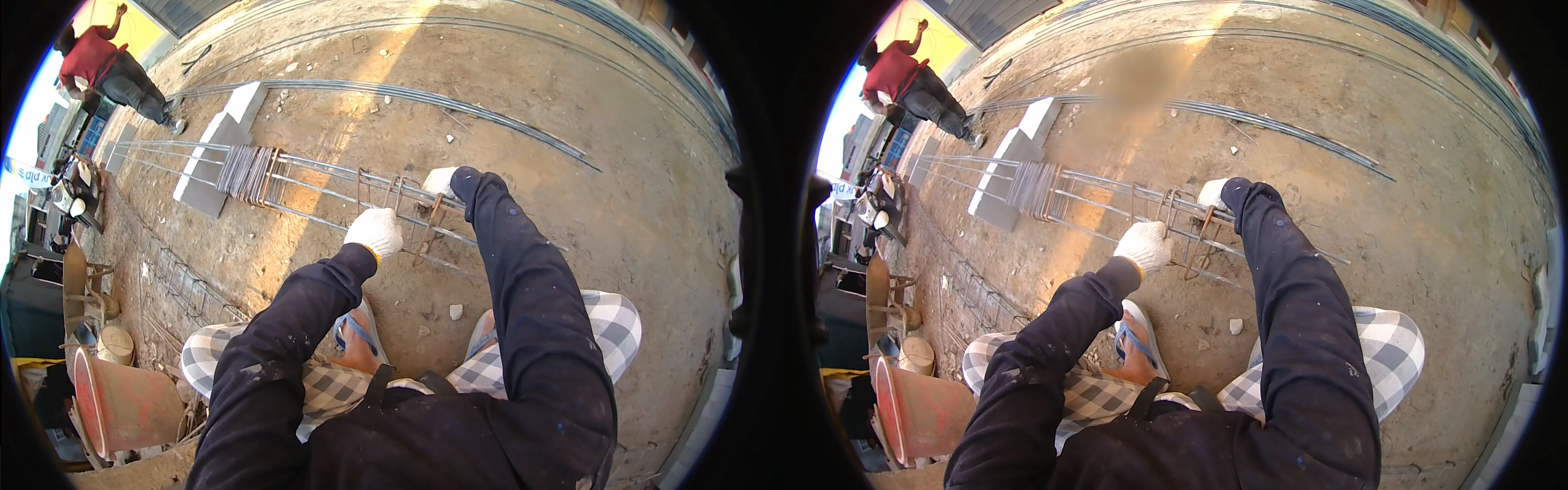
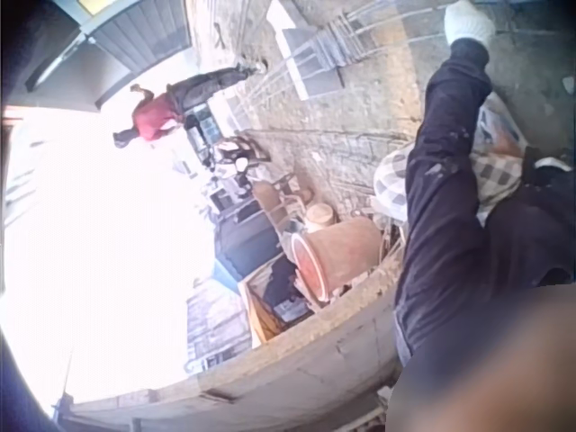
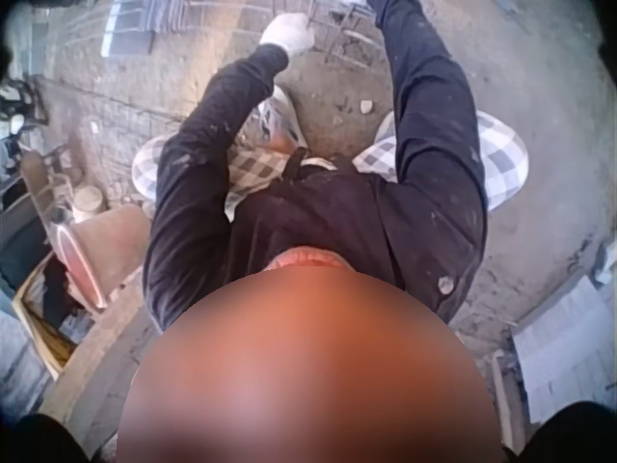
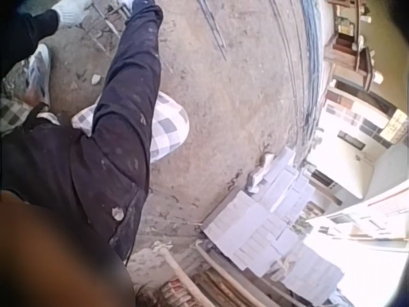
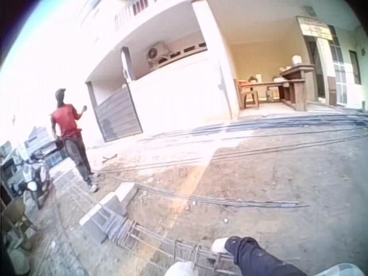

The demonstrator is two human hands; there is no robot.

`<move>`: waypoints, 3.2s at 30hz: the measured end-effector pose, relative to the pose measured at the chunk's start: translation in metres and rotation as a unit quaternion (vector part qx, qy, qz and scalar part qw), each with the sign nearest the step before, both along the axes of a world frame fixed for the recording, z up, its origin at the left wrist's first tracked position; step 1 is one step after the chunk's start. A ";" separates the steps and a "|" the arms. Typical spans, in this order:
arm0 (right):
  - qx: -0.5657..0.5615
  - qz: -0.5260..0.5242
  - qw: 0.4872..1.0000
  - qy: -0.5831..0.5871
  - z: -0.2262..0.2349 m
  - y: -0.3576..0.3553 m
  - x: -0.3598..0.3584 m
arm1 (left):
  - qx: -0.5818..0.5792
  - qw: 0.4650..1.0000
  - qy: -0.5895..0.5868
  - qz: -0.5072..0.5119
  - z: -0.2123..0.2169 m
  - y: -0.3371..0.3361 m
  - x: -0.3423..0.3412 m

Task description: The person sits on the ground and assembles a rebar cage by placing U-shaped stirrups onto long rebar rods. They then use a metal rod to twist wire ties around the intersections to secure the stirrups in place.

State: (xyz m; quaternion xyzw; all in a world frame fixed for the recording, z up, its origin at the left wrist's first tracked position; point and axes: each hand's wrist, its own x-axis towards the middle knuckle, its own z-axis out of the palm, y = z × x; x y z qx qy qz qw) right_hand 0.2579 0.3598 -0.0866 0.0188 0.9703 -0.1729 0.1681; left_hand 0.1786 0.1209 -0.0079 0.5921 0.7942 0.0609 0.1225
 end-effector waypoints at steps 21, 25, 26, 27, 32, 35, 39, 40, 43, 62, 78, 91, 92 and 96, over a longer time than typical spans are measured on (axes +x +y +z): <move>-0.172 -0.218 0.959 0.063 0.041 -0.037 -0.120 | 0.062 0.979 0.031 0.190 0.008 -0.008 -0.046; -0.018 -0.023 0.992 0.123 0.033 -0.025 -0.120 | 0.069 0.982 0.022 0.173 0.005 -0.007 -0.051; -0.056 -0.052 0.990 0.121 0.031 -0.023 -0.116 | 0.066 0.983 0.014 0.169 0.006 -0.007 -0.051; -0.094 -0.082 0.985 0.118 0.029 -0.021 -0.113 | 0.065 0.983 0.010 0.173 0.005 -0.007 -0.052; -0.219 -0.153 0.963 0.022 0.028 -0.013 -0.103 | 0.089 0.982 -0.028 0.162 0.004 -0.011 -0.054; -0.083 -0.115 0.990 -0.013 0.027 -0.013 -0.100 | 0.101 0.982 -0.041 0.157 0.004 -0.013 -0.054; -0.111 -0.219 0.969 -0.026 0.022 -0.018 -0.099 | 0.121 0.980 -0.048 0.148 0.004 -0.012 -0.056; -0.117 -0.249 0.961 0.019 0.023 -0.019 -0.098 | 0.131 0.980 -0.045 0.142 0.005 -0.011 -0.055; -0.140 -0.353 0.908 0.175 0.029 -0.017 -0.096 | 0.121 0.980 -0.039 0.152 0.005 -0.010 -0.055; -0.052 -0.152 0.985 0.069 0.040 -0.036 -0.113 | 0.147 0.975 -0.062 0.152 0.006 -0.010 -0.051; 0.042 -0.120 0.991 -0.028 0.009 -0.023 -0.100 | 0.093 0.979 -0.055 0.173 0.017 -0.012 -0.046; 0.007 -0.001 1.000 0.009 -0.001 -0.018 -0.104 | 0.063 0.980 -0.053 0.179 0.021 -0.017 -0.041; -0.038 0.001 0.999 0.022 -0.008 -0.012 -0.100 | 0.075 0.984 -0.034 0.161 0.021 -0.019 -0.041; -0.077 0.059 0.993 0.067 -0.035 0.009 -0.091 | 0.108 0.985 -0.023 0.133 0.021 -0.023 -0.044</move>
